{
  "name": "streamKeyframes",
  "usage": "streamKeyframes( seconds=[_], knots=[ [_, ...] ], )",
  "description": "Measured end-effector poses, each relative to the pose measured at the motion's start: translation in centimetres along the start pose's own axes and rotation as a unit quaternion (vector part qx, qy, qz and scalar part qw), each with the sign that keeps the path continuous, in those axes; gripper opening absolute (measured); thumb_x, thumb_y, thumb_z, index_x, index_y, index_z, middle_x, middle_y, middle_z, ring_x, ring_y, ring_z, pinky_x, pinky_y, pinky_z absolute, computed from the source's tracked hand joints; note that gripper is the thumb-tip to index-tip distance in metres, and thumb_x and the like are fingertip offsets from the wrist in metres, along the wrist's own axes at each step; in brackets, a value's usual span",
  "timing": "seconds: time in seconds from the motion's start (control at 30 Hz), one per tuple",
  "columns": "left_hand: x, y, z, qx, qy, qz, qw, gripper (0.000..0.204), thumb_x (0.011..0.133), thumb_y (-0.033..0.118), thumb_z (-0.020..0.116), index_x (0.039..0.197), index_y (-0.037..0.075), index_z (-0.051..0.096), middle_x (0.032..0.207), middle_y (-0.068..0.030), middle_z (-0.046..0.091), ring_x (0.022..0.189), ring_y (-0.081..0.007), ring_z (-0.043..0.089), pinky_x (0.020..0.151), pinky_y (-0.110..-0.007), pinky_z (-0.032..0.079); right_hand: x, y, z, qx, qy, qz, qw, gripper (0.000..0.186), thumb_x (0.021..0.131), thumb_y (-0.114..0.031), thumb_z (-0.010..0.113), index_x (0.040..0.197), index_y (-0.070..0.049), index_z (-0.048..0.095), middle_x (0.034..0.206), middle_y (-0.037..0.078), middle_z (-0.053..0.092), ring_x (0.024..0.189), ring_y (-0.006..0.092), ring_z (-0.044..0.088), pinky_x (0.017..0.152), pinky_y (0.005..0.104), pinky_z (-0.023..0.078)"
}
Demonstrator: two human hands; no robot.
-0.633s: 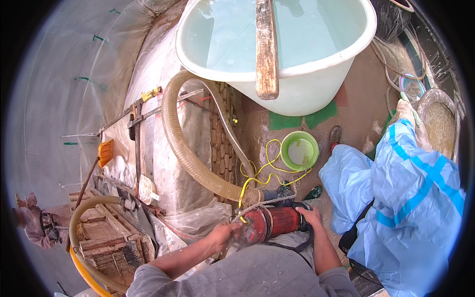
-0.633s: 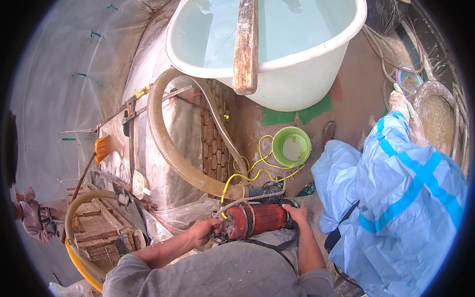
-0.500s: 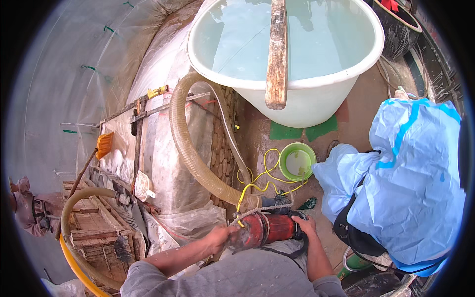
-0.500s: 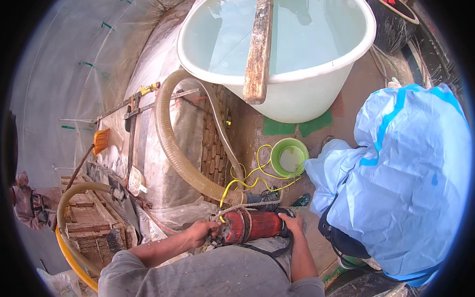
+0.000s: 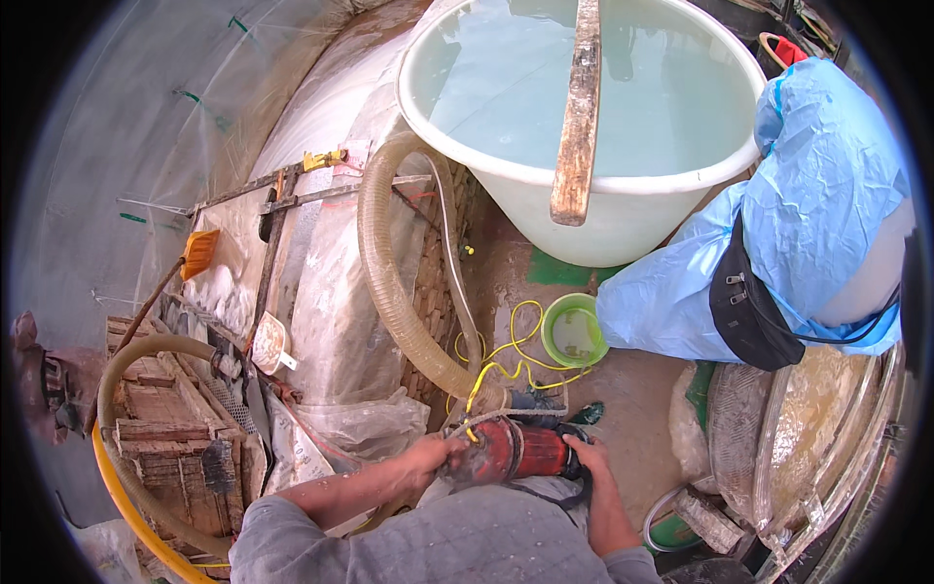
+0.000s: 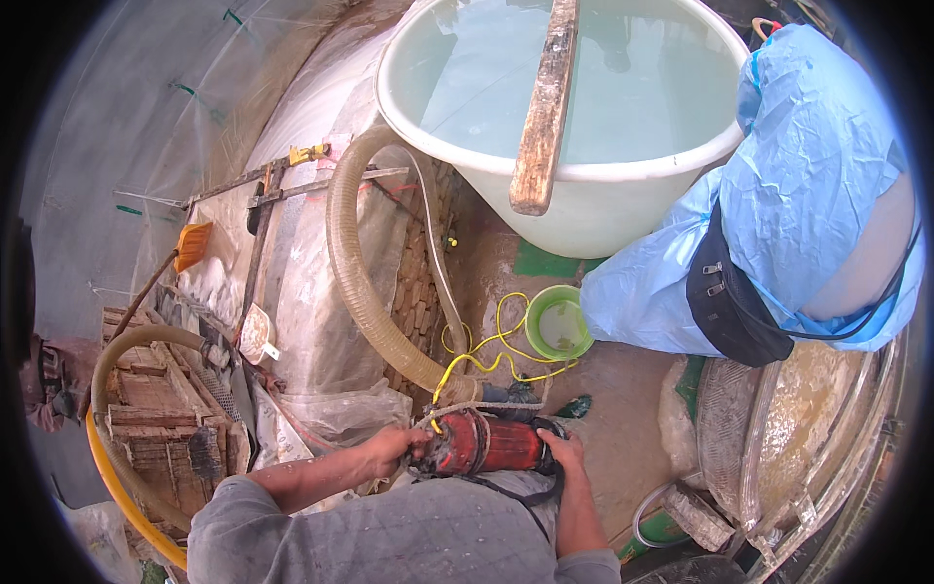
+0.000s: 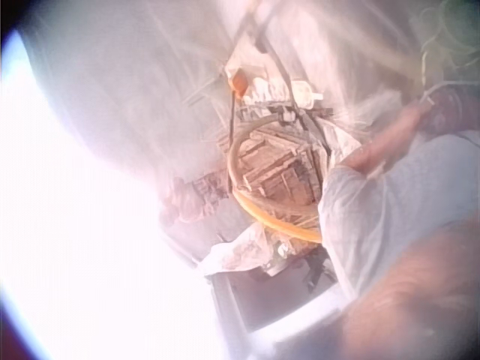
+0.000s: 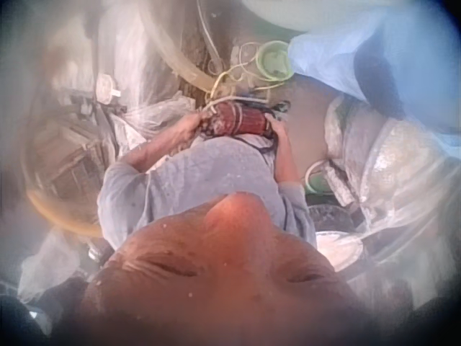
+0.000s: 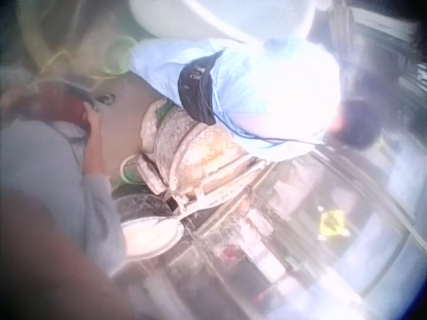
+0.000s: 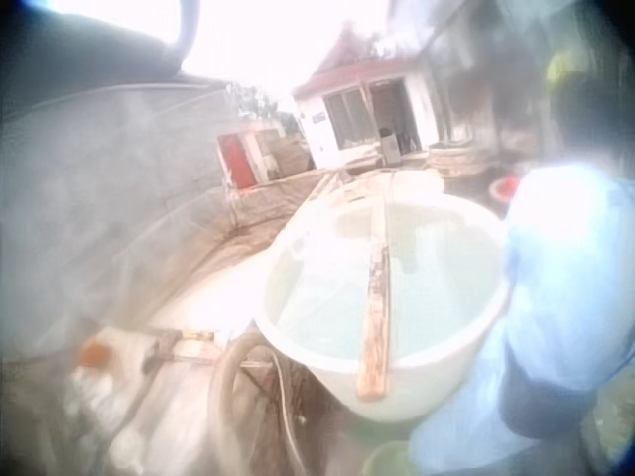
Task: The person prepares and installs a submersible water pump into a large white tub. They secure the pump with a rope, connect a flexible hose, and lower the unit into the water, adjusting the hose and rope to complete the setup.
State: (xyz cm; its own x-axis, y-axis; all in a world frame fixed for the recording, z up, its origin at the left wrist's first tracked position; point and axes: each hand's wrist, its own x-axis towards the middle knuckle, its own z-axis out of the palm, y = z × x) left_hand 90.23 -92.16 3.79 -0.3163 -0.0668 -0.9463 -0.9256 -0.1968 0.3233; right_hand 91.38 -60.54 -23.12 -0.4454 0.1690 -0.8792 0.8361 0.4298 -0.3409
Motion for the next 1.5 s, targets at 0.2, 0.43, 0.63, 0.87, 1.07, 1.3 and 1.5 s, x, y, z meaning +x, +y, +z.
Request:
streamKeyframes(
  seconds=[0.2, 0.43, 0.63, 0.87, 1.07, 1.3, 1.5],
  knots=[
    [1.8, -0.5, -1.3, -0.051, -0.044, -0.024, 0.997, 0.016, 0.09, 0.011, 0.063, 0.075, 0.006, 0.059, 0.067, -0.0027, 0.054, 0.061, -0.0143, 0.049, 0.059, -0.029, 0.039, -1.8, -0.7, -1.3, 0.054, -0.053, 0.017, 0.997, 0.108, 0.061, -0.059, 0.084, 0.134, 0.014, 0.049, 0.131, 0.027, 0.058, 0.12, 0.0317, 0.06, 0.1, 0.0377, 0.048],
    [3.3, -0.3, -2.0, -0.045, -0.036, -0.052, 0.997, 0.015, 0.091, 0.009, 0.057, 0.076, 0.006, 0.055, 0.068, -0.0017, 0.051, 0.061, -0.0152, 0.046, 0.057, -0.028, 0.039, -1.2, 0.1, -1.0, 0.039, -0.066, 0.021, 0.997, 0.116, 0.059, -0.065, 0.081, 0.139, 0.011, 0.045, 0.141, 0.028, 0.05, 0.13, 0.0361, 0.051, 0.109, 0.0399, 0.041],
    [1.8, 0.9, -0.5, -0.059, -0.014, -0.079, 0.995, 0.009, 0.092, 0.007, 0.053, 0.083, 0.005, 0.053, 0.07, -0.0015, 0.05, 0.06, -0.014, 0.044, 0.059, -0.027, 0.041, -0.7, 0.2, -0.8, -0.017, -0.035, -0.001, 0.999, 0.118, 0.057, -0.07, 0.079, 0.137, 0.011, 0.048, 0.141, 0.027, 0.05, 0.131, 0.0357, 0.051, 0.108, 0.0396, 0.042],
    [2.3, 0.5, -0.4, -0.079, -0.043, -0.072, 0.993, 0.006, 0.093, 0.007, 0.053, 0.087, 0.006, 0.053, 0.071, -0.0009, 0.051, 0.059, -0.0123, 0.044, 0.058, -0.025, 0.042, -0.2, 1.2, -0.4, 0.013, -0.022, -0.015, 1.0, 0.114, 0.058, -0.07, 0.079, 0.132, 0.012, 0.052, 0.134, 0.029, 0.056, 0.125, 0.0354, 0.056, 0.105, 0.0393, 0.045],
    [2.2, -0.1, -0.3, -0.077, -0.037, -0.073, 0.994, 0.006, 0.093, 0.008, 0.054, 0.087, 0.006, 0.053, 0.07, -0.0005, 0.051, 0.058, -0.0124, 0.044, 0.057, -0.026, 0.042, -0.2, 1.4, -0.5, 0.016, -0.036, -0.004, 0.999, 0.113, 0.058, -0.069, 0.08, 0.131, 0.012, 0.053, 0.135, 0.029, 0.055, 0.125, 0.0362, 0.056, 0.105, 0.0397, 0.045],
    [1.3, 0.3, 0.8, -0.055, -0.007, -0.075, 0.996, 0.008, 0.092, 0.01, 0.054, 0.084, 0.008, 0.054, 0.068, 0.0, 0.05, 0.059, -0.0135, 0.045, 0.059, -0.027, 0.044, -1.4, 0.9, -1.2, 0.019, -0.027, 0.007, 0.999, 0.113, 0.058, -0.066, 0.082, 0.133, 0.013, 0.051, 0.137, 0.029, 0.053, 0.128, 0.036, 0.053, 0.106, 0.0399, 0.044],
    [2.5, -0.8, 0.0, -0.046, -0.03, -0.049, 0.997, 0.01, 0.087, 0.006, 0.053, 0.077, 0.008, 0.054, 0.068, 0.0001, 0.05, 0.06, -0.0132, 0.046, 0.059, -0.027, 0.04, -2.0, 0.7, -1.7, 0.048, -0.031, 0.004, 0.998, 0.105, 0.06, -0.06, 0.084, 0.13, 0.013, 0.053, 0.131, 0.027, 0.059, 0.12, 0.0359, 0.059, 0.1, 0.0401, 0.048]
  ],
)
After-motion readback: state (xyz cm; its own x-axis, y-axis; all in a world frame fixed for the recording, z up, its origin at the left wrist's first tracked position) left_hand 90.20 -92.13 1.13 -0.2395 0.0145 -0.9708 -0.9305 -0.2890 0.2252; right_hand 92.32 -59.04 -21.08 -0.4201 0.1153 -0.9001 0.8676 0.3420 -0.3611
